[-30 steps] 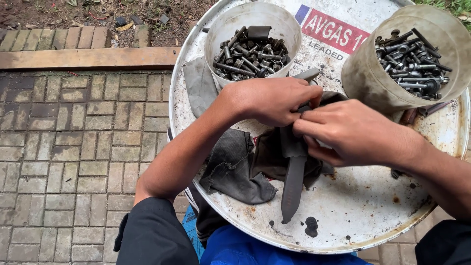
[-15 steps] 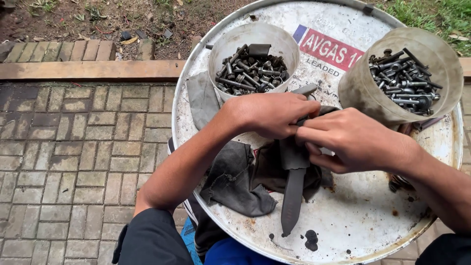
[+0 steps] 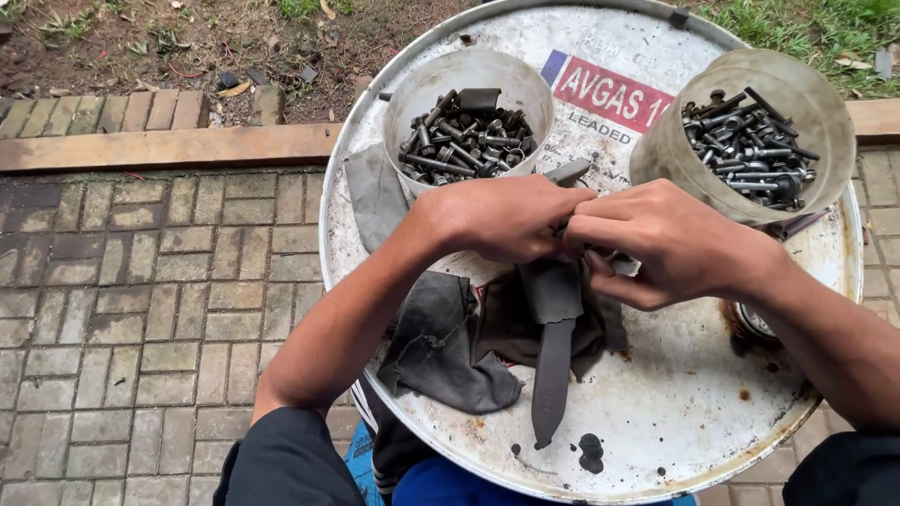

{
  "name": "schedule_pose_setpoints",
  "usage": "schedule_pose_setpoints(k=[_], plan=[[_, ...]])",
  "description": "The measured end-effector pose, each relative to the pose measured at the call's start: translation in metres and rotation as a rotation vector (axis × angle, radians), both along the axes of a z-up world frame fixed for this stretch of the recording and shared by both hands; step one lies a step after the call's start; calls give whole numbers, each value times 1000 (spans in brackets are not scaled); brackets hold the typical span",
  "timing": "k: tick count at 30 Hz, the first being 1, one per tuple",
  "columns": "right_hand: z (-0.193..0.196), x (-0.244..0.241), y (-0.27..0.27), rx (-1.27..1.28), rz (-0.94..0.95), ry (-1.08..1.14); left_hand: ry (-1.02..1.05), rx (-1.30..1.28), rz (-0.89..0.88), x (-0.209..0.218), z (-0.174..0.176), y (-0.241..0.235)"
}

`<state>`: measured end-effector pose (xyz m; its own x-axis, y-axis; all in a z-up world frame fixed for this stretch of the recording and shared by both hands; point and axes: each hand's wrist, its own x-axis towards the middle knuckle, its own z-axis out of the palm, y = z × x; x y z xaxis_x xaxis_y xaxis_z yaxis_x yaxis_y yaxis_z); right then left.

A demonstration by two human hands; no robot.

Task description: The person cleans small metal parts by hand using a dark cloth over a white barrel lid. They pick up individual parts from two containers, wipe them, and place them back into the containers.

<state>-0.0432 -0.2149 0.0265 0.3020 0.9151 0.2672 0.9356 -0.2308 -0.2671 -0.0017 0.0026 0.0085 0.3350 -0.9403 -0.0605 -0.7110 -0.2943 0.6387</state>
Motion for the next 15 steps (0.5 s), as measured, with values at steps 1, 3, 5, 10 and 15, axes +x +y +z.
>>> schedule_pose_setpoints(k=[1, 3, 5, 10, 15], plan=[[1, 1, 0, 1, -5, 0, 0, 1, -5, -1, 4, 0], [4, 4, -1, 45, 7, -5, 13, -6, 8, -2, 12, 0], [3, 5, -1, 58, 9, -4, -14, -73, -26, -1, 5, -2], [2, 6, -3, 68, 15, -7, -50, -118, -51, 0, 3, -3], [-1, 6, -2, 51, 31, 0, -43, -95, -43, 0, 1, -2]])
